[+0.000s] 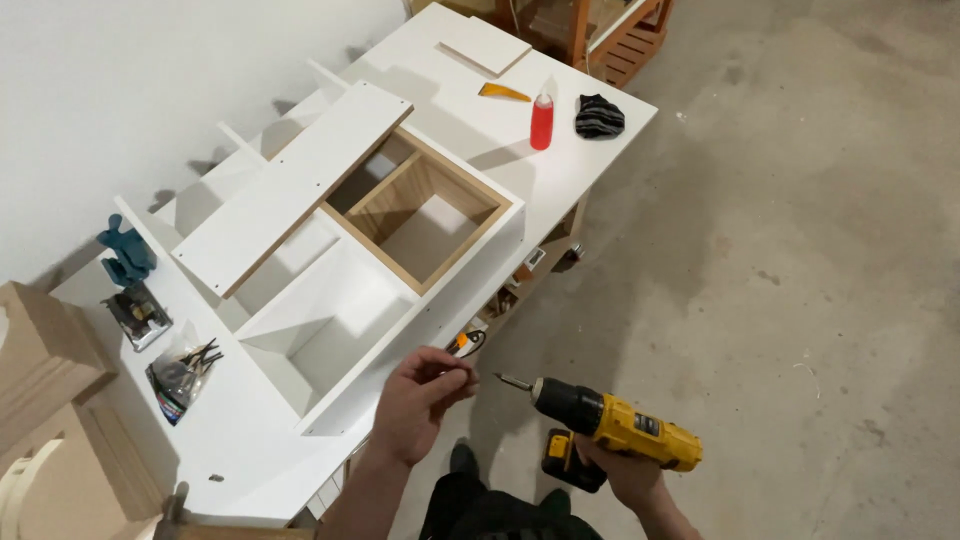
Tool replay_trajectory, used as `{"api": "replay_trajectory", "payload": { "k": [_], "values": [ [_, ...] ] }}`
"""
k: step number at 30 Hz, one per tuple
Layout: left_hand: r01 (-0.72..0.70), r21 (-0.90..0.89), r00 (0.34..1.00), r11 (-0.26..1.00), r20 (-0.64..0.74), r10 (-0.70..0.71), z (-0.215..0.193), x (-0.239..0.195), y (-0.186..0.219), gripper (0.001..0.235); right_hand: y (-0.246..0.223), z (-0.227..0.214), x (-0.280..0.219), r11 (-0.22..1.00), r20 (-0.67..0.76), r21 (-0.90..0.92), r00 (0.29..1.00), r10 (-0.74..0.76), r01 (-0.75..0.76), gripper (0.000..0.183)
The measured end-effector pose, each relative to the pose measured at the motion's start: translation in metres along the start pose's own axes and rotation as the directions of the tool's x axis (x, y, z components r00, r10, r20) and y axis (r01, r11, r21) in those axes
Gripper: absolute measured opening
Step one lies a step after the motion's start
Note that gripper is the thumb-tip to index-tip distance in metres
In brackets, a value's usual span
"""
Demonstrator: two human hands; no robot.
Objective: Assembling a white wooden shelf unit by applying wood glue to joints and fastening panels with a power drill.
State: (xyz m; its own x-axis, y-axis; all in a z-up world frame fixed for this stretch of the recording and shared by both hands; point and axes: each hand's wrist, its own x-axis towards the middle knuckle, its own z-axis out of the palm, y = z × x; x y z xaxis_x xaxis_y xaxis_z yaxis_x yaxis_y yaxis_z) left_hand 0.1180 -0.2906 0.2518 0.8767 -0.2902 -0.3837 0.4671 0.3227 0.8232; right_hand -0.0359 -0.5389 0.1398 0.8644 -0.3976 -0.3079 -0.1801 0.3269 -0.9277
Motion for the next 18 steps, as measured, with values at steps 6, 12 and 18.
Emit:
{"api": "replay_trajectory", "payload": {
  "k": [6,12,18],
  "values": [
    [0.112,-0.117,0.978,0.987,0.186,-0.089,0.048,0.043,-0.002,0.017,-0.023,-0.004,0.025,0.935,0.135,0.171,0.932,-0.336,0.312,0.017],
    [0.172,-0.127,0.957,0.977,0.255,-0.136,0.061,0.094,0.016,0.014,-0.055,0.013,0.057,0.945,0.047,-0.008,0.944,-0.327,0.328,0.017],
    [0.131,-0.045,0.936,0.99,0.336,-0.108,0.056,0.154,0.042,0.013,-0.056,0.03,0.095,0.951,-0.062,-0.107,0.953,-0.297,0.289,0.016]
  ]
}}
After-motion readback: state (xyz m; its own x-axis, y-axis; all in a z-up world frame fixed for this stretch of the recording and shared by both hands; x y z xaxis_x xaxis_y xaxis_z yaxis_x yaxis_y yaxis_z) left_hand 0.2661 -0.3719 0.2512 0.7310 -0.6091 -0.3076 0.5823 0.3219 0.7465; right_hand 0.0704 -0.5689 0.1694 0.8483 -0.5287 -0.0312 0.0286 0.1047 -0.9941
